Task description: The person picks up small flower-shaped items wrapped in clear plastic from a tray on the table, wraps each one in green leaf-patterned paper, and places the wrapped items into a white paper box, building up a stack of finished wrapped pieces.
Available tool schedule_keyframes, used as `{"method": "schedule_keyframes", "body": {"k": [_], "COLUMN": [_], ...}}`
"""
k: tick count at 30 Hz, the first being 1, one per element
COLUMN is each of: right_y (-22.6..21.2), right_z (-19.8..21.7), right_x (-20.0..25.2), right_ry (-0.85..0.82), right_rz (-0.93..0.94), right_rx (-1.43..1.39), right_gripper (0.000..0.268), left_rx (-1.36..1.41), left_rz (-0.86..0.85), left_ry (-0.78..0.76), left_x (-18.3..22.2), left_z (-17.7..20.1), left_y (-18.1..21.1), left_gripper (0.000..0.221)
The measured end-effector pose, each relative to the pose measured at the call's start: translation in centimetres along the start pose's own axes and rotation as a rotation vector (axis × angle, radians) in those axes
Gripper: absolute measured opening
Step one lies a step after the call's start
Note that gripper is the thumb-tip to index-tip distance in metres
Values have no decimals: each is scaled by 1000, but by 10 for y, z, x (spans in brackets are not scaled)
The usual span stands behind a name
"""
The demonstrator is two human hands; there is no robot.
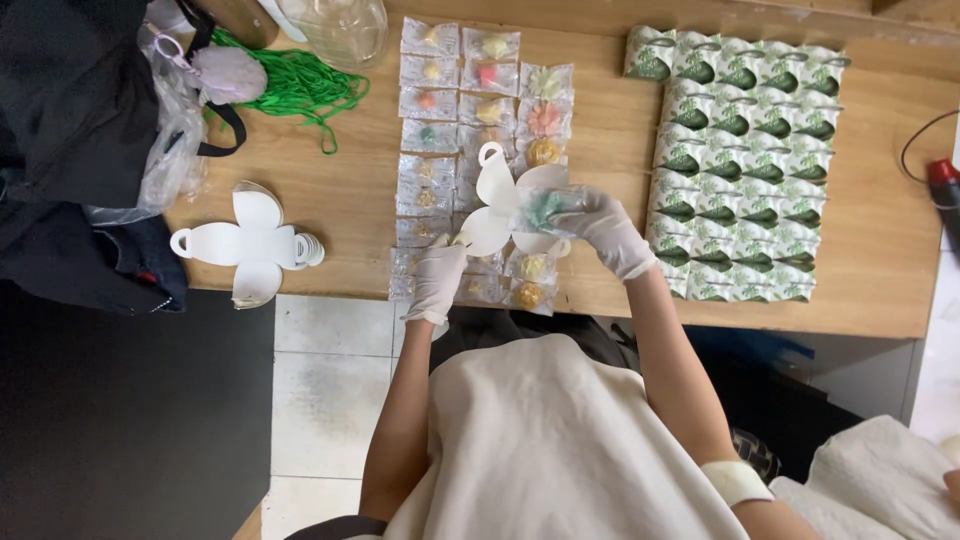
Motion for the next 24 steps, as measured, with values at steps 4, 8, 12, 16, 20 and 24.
{"method": "schedule_keyframes", "body": {"k": [4, 8, 12, 16, 20, 24], "right_y": [14, 8, 6, 26, 19, 29], "right_z": [-11, -10, -17, -29, -51, -60], "right_x": [-23, -24, -23, -34, -30, -33], "right_ry": [-119, -119, -207, -281, -347, -341], "right_rz": [86, 82, 79, 70, 100, 3], "right_rx": [153, 104, 184, 317, 312, 368], "right_gripper": [37, 35, 37, 38, 39, 42], "left_rx": [6, -82, -58, -253, -243, -154], "left_rz": [-2, -74, 10, -138, -126, -105], "left_ry": [-62, -18, -30, 7, 18, -10], "left_x": [12, 10, 15, 9, 19, 30], "left_z": [10, 31, 39, 47, 42, 26], "left_y": [27, 34, 43, 42, 51, 53], "left_gripper": [13, 20, 17, 22, 19, 18]}}
Point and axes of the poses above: each hand's wrist, its own x-axis away from the middle knuckle, its own z-axis out of the back of the hand, y = z × x, the point moved 5 cm from there along -x, towards the middle knuckle
